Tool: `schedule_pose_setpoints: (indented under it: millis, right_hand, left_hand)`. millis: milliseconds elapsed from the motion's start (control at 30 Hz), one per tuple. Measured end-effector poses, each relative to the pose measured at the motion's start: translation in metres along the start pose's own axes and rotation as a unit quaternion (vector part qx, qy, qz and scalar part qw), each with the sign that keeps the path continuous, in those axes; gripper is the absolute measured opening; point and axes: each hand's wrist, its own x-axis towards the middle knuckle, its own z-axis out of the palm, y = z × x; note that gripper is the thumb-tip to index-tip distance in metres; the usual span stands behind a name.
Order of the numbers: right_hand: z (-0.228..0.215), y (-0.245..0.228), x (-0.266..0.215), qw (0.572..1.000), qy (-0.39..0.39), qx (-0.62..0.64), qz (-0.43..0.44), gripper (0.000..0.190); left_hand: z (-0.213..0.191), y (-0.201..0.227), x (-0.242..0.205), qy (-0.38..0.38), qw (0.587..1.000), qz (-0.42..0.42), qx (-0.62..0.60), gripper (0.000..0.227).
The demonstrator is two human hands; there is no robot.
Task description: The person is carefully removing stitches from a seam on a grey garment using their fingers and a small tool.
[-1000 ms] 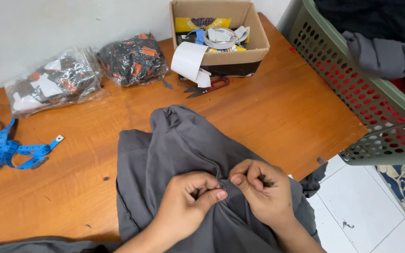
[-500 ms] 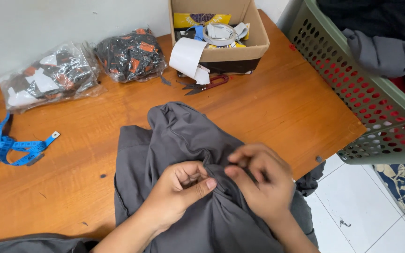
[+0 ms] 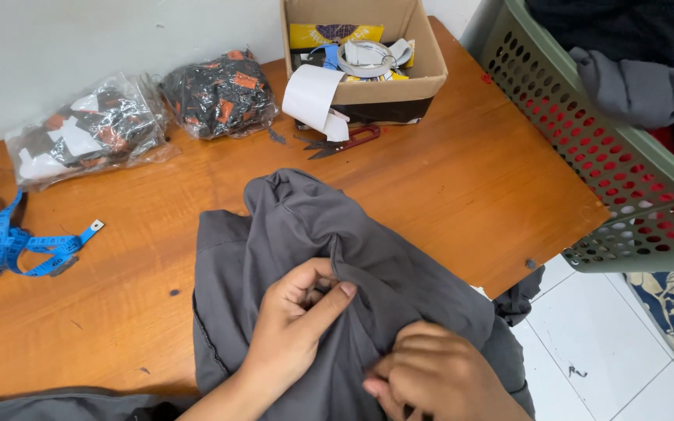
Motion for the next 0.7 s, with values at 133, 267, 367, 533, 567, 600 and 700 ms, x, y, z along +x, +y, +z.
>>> schedule_pose_setpoints:
  millis: [133,267,367,533,567,600,700]
  right_hand:
    - [0.013,0.006,0.0,0.954,0.158,0.137,0.216,0.039]
    - [0.011,0.014,0.004,0.942,0.105,0.101,0.303,0.034]
    - [0.006,0.012,0.003,0.944,0.151,0.081,0.283,0.028]
    - [0.014,0.03,-0.013,0.885,0.149,0.275,0.344,0.03]
    - [0.016,0.034,-0.014,0.842,0.139,0.379,0.358,0.028]
    - [0.018,0.036,-0.014,0.842,0.14,0.379,0.358,0.028]
    - [0.022,0.039,-0.013,0.809,0.109,0.452,0.36,0.026]
  left_hand:
    - [0.0,0.003,0.0,-0.004,0.999,0.027,0.028,0.007]
    - [0.003,0.002,-0.002,0.004,0.982,0.106,0.158,0.007]
    - [0.009,0.007,-0.004,-0.002,0.97,0.133,0.202,0.009]
    - [0.009,0.001,-0.004,-0.021,0.974,0.1,0.204,0.01]
    - [0.007,-0.001,-0.004,-0.028,0.98,0.082,0.178,0.01]
    - [0.006,-0.004,-0.004,-0.029,0.98,0.082,0.179,0.01]
    - [0.003,-0.008,-0.003,-0.037,0.997,0.01,0.074,0.011]
